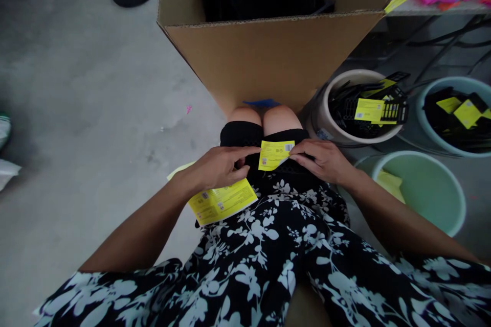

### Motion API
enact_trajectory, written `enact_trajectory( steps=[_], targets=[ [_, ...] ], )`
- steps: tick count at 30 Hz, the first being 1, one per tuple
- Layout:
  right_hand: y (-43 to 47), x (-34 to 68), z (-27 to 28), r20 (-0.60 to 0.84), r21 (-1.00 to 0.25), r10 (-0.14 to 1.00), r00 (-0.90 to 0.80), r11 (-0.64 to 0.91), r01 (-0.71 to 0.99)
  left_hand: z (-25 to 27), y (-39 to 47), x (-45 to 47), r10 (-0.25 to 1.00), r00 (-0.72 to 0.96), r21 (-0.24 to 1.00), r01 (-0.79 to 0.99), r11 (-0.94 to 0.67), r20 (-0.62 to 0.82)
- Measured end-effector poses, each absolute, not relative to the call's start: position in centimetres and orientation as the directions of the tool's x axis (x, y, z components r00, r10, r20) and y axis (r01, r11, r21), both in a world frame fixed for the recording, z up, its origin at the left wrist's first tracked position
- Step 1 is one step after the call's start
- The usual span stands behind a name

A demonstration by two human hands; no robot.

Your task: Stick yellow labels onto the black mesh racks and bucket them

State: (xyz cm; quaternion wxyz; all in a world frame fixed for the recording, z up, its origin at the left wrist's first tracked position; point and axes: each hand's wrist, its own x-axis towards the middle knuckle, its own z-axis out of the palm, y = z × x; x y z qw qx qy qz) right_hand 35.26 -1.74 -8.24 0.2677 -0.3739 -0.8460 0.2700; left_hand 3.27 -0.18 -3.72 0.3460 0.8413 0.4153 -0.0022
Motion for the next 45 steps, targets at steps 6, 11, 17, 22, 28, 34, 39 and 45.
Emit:
enact_trajectory(
  steps=[6,11,17,22,28,34,39,45],
  targets=[
    [-1.8,35.5,-8.8,0.243,-0.632,0.761,-0.601,0.595,0.497,-4.3,-0.2,3.6,0.656,0.713,0.514,0.671,-0.535,-0.248],
    [-1.9,35.5,-8.3,0.178,-0.614,0.744,-0.644,0.595,0.518,-4.5,0.0,4.1,0.640,0.707,0.399,0.703,-0.588,-0.302],
    [-2.1,35.1,-7.0,0.167,-0.625,0.769,-0.617,0.566,0.537,-4.9,0.1,4.4,0.660,0.693,0.382,0.717,-0.583,-0.291],
    [-3.9,32.0,-6.5,0.292,-0.441,0.871,-0.395,0.489,0.753,-5.5,0.0,4.6,0.674,0.688,0.401,0.717,-0.570,-0.270],
    [-6.1,27.8,-4.0,0.261,-0.357,0.864,-0.431,0.501,0.789,-5.3,-0.1,5.0,0.689,0.669,0.381,0.736,-0.559,-0.281],
    [-5.8,24.4,-3.5,0.230,-0.295,0.752,-0.618,0.659,0.692,-5.8,0.2,4.5,0.691,0.633,0.285,0.774,-0.565,-0.349],
    [-6.4,24.3,-6.7,0.104,-0.270,0.855,-0.509,0.517,0.812,-6.1,0.5,4.2,0.705,0.655,0.388,0.745,-0.543,-0.270],
    [-8.5,31.0,-10.4,0.036,-0.208,0.946,-0.323,0.323,0.923,-6.0,0.1,4.1,0.740,0.634,0.443,0.743,-0.501,-0.226]
  ],
)
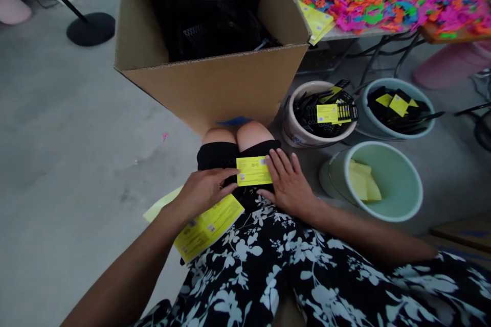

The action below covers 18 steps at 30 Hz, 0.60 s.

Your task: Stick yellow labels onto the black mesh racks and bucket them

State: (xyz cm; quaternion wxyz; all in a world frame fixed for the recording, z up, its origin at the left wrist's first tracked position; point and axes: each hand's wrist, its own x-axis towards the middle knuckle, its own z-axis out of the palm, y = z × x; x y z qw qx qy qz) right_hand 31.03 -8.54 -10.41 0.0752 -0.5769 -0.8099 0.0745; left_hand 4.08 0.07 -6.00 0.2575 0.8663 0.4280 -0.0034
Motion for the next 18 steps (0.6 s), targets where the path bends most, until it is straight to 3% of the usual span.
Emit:
enact_trajectory(
  steps=[5,10,15,18],
  targets=[
    [-9.5,33.1,-10.4,0.041,-0.195,0.960,-0.276,0.279,0.940,-5.7,0.2,4.6,0.743,0.608,0.420,0.773,-0.475,-0.279],
    [-8.6,30.7,-9.3,0.100,-0.234,0.949,-0.299,0.315,0.920,-5.2,0.5,6.0,0.754,0.561,0.214,0.828,-0.519,-0.342],
    [-6.8,31.0,-9.0,0.025,-0.227,0.931,-0.365,0.361,0.904,-5.0,0.8,6.2,0.755,0.471,0.045,0.860,-0.509,-0.456],
    [-5.7,33.2,-8.8,0.033,-0.256,0.903,-0.428,0.422,0.870,-6.1,2.1,5.4,0.746,0.445,0.089,0.880,-0.466,-0.496]
  ],
)
